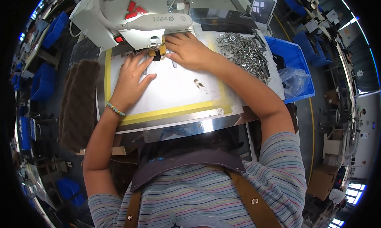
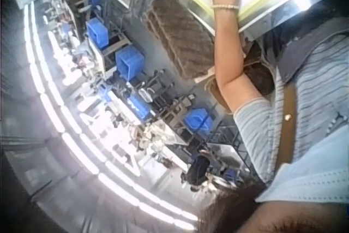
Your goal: Attach metal rings to the ends of fur strips using an industrial tacking machine.
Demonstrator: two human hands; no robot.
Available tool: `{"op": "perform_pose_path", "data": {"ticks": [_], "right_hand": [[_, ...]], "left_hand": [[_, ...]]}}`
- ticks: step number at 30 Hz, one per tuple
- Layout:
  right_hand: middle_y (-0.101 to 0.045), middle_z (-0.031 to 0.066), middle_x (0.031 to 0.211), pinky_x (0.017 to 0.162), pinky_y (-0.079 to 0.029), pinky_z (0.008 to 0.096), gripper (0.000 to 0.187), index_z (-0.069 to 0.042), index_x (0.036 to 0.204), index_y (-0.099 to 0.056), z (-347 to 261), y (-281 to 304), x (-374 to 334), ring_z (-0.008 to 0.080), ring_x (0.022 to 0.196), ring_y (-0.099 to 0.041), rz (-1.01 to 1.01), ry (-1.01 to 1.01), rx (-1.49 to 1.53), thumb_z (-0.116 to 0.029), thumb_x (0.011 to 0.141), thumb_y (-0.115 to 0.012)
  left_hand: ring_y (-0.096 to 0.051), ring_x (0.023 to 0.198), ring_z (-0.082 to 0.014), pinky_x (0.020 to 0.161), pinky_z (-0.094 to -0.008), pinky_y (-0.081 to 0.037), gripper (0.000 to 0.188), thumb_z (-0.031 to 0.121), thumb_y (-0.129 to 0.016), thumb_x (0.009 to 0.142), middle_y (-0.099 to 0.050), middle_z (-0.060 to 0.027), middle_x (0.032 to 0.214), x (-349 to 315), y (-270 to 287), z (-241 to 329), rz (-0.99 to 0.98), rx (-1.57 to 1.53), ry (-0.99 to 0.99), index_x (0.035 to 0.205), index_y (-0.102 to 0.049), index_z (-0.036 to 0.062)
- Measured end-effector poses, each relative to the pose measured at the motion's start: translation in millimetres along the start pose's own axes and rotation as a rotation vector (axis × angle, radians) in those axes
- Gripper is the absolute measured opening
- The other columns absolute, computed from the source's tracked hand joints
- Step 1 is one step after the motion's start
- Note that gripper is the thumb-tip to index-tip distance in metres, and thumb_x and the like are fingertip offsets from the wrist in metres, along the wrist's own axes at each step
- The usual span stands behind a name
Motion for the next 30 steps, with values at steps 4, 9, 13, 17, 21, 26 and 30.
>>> {"op": "perform_pose_path", "data": {"ticks": [4,9,13,17,21,26,30], "right_hand": [[-0.06,0.0187,0.143,0.121,-0.034,0.0529,0.043,-0.003,0.137,-0.064,4.0,-0.7,4.0,0.0396,0.141,-0.048,-0.049,0.022,-0.015,-0.034,0.11,-0.052],[-0.059,0.0204,0.145,0.121,-0.035,0.0531,0.045,-0.003,0.14,-0.062,2.2,-2.5,3.6,0.0403,0.141,-0.048,-0.033,0.023,-0.036,-0.035,0.11,-0.052],[-0.056,0.023,0.148,0.122,-0.035,0.0531,0.047,-0.002,0.142,-0.061,-7.2,2.2,-2.8,0.0419,0.143,-0.047,0.022,0.038,-0.034,-0.036,0.11,-0.052],[-0.056,0.0228,0.149,0.122,-0.035,0.0527,0.046,-0.002,0.141,-0.061,-12.2,4.8,-4.4,0.0429,0.144,-0.046,0.054,0.066,-0.071,-0.035,0.11,-0.054],[-0.056,0.0223,0.148,0.121,-0.035,0.0527,0.044,-0.003,0.14,-0.062,-5.7,1.5,-2.3,0.0423,0.144,-0.045,0.03,0.099,-0.039,-0.033,0.109,-0.055],[-0.057,0.0218,0.147,0.121,-0.035,0.0522,0.043,-0.003,0.14,-0.062,-5.9,1.8,-1.8,0.0418,0.143,-0.046,0.024,0.085,-0.03,-0.034,0.109,-0.055],[-0.057,0.0216,0.147,0.121,-0.035,0.0521,0.045,-0.004,0.141,-0.061,-6.3,2.6,-3.5,0.0419,0.141,-0.047,0.033,0.091,-0.032,-0.034,0.109,-0.056]], "left_hand": [[-0.033,0.156,-0.0406,0.126,-0.0526,-0.026,0.055,0.039,-0.069,0.103,-0.05,-0.0197,0.161,-1.4,-13.8,-3.9,-0.074,0.058,0.033,0.147,-0.066,0.0063],[-0.031,0.157,-0.0397,0.128,-0.0508,-0.022,0.059,0.044,-0.062,0.106,-0.045,-0.0229,0.164,-1.4,-19.9,-1.3,-0.1,0.089,0.03,0.152,-0.062,0.0073],[-0.031,0.158,-0.0401,0.128,-0.0501,-0.023,0.06,0.041,-0.059,0.108,-0.042,-0.0245,0.166,-1.4,-23.2,0.4,-0.14,0.125,0.023,0.159,-0.054,0.009],[-0.031,0.158,-0.0398,0.128,-0.0508,-0.023,0.062,0.041,-0.058,0.109,-0.041,-0.0246,0.166,-2.9,-25.0,1.8,-0.15,0.154,0.0,0.162,-0.049,0.01],[-0.032,0.158,-0.0395,0.128,-0.0513,-0.024,0.063,0.041,-0.059,0.108,-0.043,-0.0246,0.165,-2.5,-25.7,3.4,-0.167,0.144,-0.009,0.161,-0.05,0.0075],[-0.034,0.156,-0.0397,0.128,-0.0513,-0.026,0.066,0.043,-0.061,0.107,-0.045,-0.0242,0.163,-2.9,-20.9,1.6,-0.124,0.112,-0.006,0.157,-0.052,0.002],[-0.034,0.156,-0.0398,0.128,-0.0513,-0.026,0.065,0.044,-0.061,0.107,-0.045,-0.0242,0.163,-2.4,-21.8,1.6,-0.131,0.122,-0.013,0.157,-0.053,0.0034]]}}
Point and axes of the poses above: each hand's wrist, its own x-axis towards the middle knuckle, its own y-axis out of the back of the hand, z = x × y, the point moved 9 cm from there along x, towards the middle knuckle
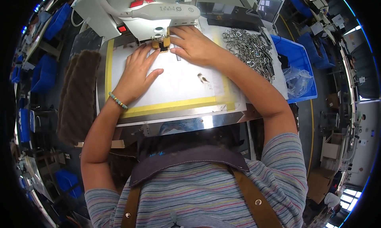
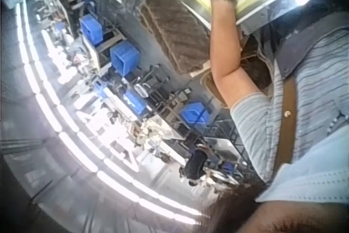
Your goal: Attach metal rings to the ends of fur strips using an industrial tacking machine.
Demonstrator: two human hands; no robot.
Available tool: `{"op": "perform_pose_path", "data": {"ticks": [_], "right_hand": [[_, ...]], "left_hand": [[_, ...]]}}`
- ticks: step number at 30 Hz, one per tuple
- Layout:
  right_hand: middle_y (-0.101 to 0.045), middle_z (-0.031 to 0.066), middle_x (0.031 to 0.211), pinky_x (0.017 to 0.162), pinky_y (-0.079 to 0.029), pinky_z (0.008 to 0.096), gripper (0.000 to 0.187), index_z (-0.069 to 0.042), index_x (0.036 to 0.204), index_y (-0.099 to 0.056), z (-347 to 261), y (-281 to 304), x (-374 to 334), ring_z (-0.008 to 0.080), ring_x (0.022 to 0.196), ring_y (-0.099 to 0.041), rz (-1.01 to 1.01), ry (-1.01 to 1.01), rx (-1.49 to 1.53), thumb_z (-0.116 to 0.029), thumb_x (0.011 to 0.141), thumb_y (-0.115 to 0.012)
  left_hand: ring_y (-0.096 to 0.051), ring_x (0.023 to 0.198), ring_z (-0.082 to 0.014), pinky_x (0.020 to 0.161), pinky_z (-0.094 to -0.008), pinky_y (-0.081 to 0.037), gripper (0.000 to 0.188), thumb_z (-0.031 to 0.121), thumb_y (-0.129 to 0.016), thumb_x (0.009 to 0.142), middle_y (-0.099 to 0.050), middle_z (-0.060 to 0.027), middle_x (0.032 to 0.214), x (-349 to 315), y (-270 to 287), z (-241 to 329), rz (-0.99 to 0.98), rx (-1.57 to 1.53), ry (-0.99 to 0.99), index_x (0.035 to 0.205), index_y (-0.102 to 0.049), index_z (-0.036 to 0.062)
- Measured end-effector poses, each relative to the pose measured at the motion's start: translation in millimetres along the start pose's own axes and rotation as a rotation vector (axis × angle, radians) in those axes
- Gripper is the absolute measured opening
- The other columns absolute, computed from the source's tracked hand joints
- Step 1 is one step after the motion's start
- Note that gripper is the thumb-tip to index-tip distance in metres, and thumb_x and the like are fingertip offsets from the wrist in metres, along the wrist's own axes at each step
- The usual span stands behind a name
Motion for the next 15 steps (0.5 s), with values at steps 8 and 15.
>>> {"op": "perform_pose_path", "data": {"ticks": [8,15], "right_hand": [[-0.035,0.0203,0.173,0.13,-0.02,0.0653,0.064,-0.012,0.16,-0.05,-10.9,-9.9,-25.4,0.0423,0.161,-0.028,-0.2,-0.168,-0.026,-0.054,0.113,-0.043],[-0.033,0.018,0.174,0.13,-0.017,0.0684,0.06,-0.019,0.163,-0.049,-21.2,-10.5,-29.6,0.041,0.163,-0.025,-0.189,-0.154,-0.004,-0.052,0.114,-0.041]], "left_hand": [[-0.034,0.157,-0.04,0.128,-0.0516,-0.025,0.065,0.044,-0.062,0.107,-0.045,-0.0249,0.163,-0.1,-2.0,-0.2,0.0,0.002,0.02,0.157,-0.054,0.0043],[-0.034,0.157,-0.0408,0.128,-0.0519,-0.027,0.065,0.04,-0.064,0.105,-0.044,-0.0251,0.163,-1.2,4.2,1.6,-0.002,-0.004,0.016,0.157,-0.053,0.0024]]}}
Point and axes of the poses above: each hand's wrist, its own x-axis towards the middle knuckle, its own y-axis out of the back of the hand, z = x × y, the point moved 9 cm from there along x, towards the middle knuckle
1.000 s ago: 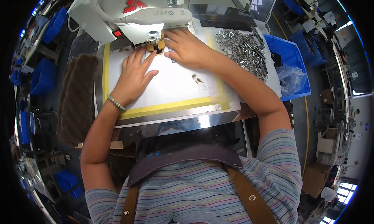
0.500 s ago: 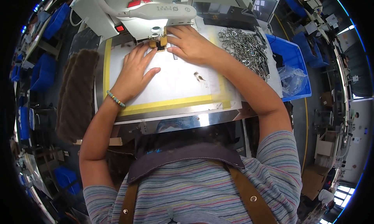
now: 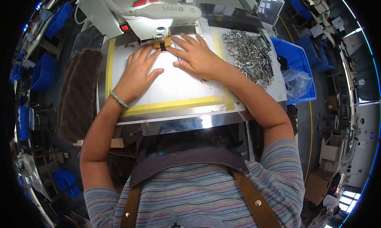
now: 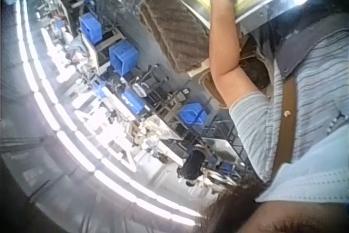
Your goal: Attach metal rings to the ends of fur strips using an industrial tacking machine.
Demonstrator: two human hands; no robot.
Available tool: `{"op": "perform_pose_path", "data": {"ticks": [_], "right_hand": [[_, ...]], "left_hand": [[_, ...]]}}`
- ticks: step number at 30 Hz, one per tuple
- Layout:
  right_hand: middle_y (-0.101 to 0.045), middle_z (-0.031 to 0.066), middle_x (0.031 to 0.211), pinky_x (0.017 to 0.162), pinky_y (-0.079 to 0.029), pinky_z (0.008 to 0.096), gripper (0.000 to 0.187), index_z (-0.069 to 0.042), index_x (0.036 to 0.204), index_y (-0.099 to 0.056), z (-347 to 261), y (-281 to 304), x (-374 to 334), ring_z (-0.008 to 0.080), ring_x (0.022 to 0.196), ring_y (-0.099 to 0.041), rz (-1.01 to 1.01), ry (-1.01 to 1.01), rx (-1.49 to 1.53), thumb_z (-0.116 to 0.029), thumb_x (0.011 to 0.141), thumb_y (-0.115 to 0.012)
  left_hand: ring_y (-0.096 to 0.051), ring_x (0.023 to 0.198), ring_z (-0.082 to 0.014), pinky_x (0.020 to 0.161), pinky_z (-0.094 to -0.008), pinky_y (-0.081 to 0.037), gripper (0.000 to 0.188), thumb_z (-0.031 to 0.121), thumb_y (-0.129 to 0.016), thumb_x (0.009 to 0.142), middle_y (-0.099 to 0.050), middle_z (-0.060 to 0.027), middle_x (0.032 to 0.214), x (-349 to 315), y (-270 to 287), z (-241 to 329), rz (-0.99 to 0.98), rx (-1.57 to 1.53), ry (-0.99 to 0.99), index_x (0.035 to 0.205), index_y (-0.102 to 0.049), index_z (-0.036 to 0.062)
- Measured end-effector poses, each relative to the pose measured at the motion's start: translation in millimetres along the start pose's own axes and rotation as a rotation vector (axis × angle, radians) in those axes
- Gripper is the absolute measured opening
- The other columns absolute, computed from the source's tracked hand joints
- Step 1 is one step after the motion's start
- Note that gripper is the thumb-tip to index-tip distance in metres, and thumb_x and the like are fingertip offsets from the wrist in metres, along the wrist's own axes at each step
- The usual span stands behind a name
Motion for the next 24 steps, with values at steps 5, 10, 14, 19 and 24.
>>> {"op": "perform_pose_path", "data": {"ticks": [5,10,14,19,24], "right_hand": [[-0.035,0.0168,0.174,0.131,-0.016,0.0666,0.059,-0.018,0.163,-0.049,-1.4,0.7,-0.2,0.0404,0.163,-0.024,-0.024,-0.054,-0.013,-0.05,0.114,-0.043],[-0.036,0.0168,0.173,0.132,-0.015,0.0639,0.06,-0.018,0.163,-0.049,-0.9,0.1,-1.7,0.0397,0.164,-0.024,0.001,-0.04,-0.032,-0.051,0.114,-0.041],[-0.035,0.0167,0.174,0.133,-0.015,0.0617,0.06,-0.018,0.164,-0.048,-2.3,-2.5,0.2,0.0394,0.164,-0.024,0.001,-0.028,-0.06,-0.052,0.114,-0.04],[-0.038,0.017,0.173,0.133,-0.015,0.0604,0.063,-0.014,0.162,-0.051,1.0,1.3,-2.7,0.0391,0.163,-0.026,0.02,-0.024,-0.018,-0.053,0.114,-0.042],[-0.039,0.0175,0.172,0.133,-0.016,0.0594,0.061,-0.011,0.161,-0.051,-0.8,3.9,-3.6,0.0391,0.163,-0.027,0.039,-0.013,0.0,-0.048,0.113,-0.045]], "left_hand": [[-0.054,0.143,-0.0379,0.119,-0.0474,-0.043,0.054,0.029,-0.075,0.097,-0.063,-0.0201,0.148,-29.9,68.6,9.3,-0.121,0.15,0.013,0.14,-0.065,-0.0018],[-0.066,0.123,-0.0354,0.105,-0.0434,-0.054,0.048,0.015,-0.08,0.091,-0.071,-0.0181,0.134,-71.9,158.9,-59.1,0.162,0.416,0.321,0.134,-0.069,-0.0031],[-0.066,0.119,-0.0356,0.102,-0.0447,-0.055,0.05,0.012,-0.083,0.088,-0.07,-0.0165,0.127,-110.9,154.6,-122.2,0.038,0.507,0.519,0.134,-0.068,-0.0003],[-0.068,0.109,-0.0361,0.094,-0.0472,-0.055,0.032,0.011,-0.083,0.087,-0.069,-0.0151,0.11,-120.8,152.3,-152.6,0.115,0.391,0.664,0.115,-0.07,0.0036],[-0.066,0.091,-0.0394,0.08,-0.0436,-0.052,0.018,0.007,-0.078,0.09,-0.067,-0.0143,0.092,-119.8,162.3,-156.4,0.224,0.241,0.57,0.095,-0.062,0.0002]]}}
Point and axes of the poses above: each hand's wrist, its own x-axis towards the middle knuckle, its own y-axis out of the back of the hand, z = x × y, the point moved 9 cm from there along x, towards the middle knuckle
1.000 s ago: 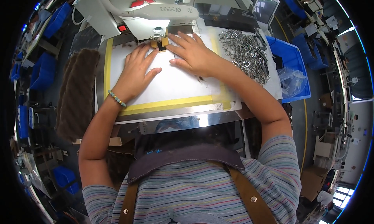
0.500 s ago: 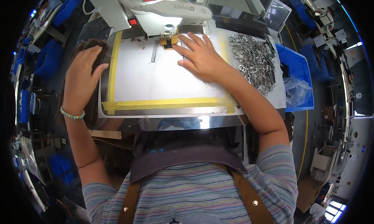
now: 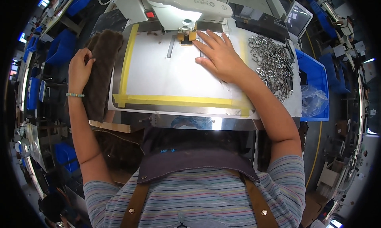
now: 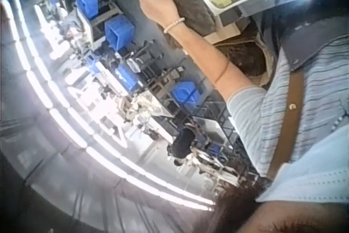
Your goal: Attach metal rings to the ends of fur strips using an industrial tacking machine.
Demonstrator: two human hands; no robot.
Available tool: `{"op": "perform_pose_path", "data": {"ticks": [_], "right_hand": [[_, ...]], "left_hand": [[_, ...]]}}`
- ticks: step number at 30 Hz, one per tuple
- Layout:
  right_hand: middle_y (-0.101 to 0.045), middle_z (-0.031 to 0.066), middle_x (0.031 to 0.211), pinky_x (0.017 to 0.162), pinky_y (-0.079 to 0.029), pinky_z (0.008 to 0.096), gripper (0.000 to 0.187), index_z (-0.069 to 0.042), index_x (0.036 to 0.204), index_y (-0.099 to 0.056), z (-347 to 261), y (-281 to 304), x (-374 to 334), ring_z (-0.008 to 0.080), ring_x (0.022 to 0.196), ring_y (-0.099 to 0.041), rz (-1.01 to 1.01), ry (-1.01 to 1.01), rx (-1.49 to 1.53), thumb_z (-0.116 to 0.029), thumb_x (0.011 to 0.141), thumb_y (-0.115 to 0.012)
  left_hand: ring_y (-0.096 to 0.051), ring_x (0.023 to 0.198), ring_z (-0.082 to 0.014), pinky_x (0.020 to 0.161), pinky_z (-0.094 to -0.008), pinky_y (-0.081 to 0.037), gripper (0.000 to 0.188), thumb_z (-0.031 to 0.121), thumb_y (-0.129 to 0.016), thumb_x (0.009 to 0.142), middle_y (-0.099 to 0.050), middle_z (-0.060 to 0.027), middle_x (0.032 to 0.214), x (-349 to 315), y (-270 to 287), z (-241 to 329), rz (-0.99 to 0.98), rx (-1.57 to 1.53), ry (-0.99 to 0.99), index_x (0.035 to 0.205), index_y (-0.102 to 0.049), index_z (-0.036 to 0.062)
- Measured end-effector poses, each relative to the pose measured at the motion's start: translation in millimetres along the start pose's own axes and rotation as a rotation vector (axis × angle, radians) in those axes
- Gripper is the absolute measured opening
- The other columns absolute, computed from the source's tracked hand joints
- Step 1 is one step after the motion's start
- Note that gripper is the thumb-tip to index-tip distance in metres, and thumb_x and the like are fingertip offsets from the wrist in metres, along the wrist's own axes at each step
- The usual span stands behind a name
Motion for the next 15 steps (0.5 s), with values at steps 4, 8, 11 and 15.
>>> {"op": "perform_pose_path", "data": {"ticks": [4,8,11,15], "right_hand": [[-0.043,0.0169,0.169,0.131,-0.021,0.0577,0.059,-0.006,0.158,-0.052,0.3,4.6,-0.5,0.0384,0.159,-0.034,0.044,0.011,0.009,-0.042,0.111,-0.052],[-0.048,0.0168,0.165,0.129,-0.026,0.056,0.057,-0.005,0.156,-0.054,1.4,14.3,-2.1,0.0367,0.155,-0.042,0.09,0.016,0.001,-0.039,0.11,-0.056],[-0.051,0.0165,0.163,0.129,-0.028,0.055,0.055,-0.005,0.153,-0.057,6.5,18.9,-4.3,0.035,0.152,-0.045,0.12,0.008,0.002,-0.037,0.109,-0.059],[-0.054,0.016,0.16,0.128,-0.029,0.0557,0.051,-0.005,0.15,-0.06,7.1,20.7,-5.3,0.0342,0.151,-0.046,0.108,0.014,0.004,-0.034,0.108,-0.061]], "left_hand": [[-0.067,0.082,-0.0286,0.076,-0.0373,-0.05,0.014,0.005,-0.074,0.095,-0.067,-0.0118,0.087,-6.9,27.8,11.7,0.069,-0.073,0.037,0.095,-0.06,0.0],[-0.065,0.093,-0.0044,0.081,-0.0277,-0.051,0.005,0.004,-0.068,0.103,-0.068,-0.0022,0.092,-12.9,52.7,22.1,-0.021,-0.391,0.067,0.103,-0.064,0.0019],[-0.067,0.122,-0.0119,0.11,-0.0254,-0.05,0.038,-0.002,-0.062,0.103,-0.073,-0.0088,0.129,-26.8,60.7,59.1,-0.069,-1.08,0.09,0.141,-0.058,0.0012],[-0.065,0.128,-0.0139,0.11,-0.0266,-0.051,0.051,-0.006,-0.057,0.103,-0.068,-0.0122,0.14,-49.9,23.4,121.7,-0.297,-1.332,0.094,0.153,-0.052,0.002]]}}
Point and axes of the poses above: each hand's wrist, its own x-axis towards the middle knuckle, its own y-axis out of the back of the hand, z = x × y, the point moved 9 cm from there along x, towards the middle knuckle
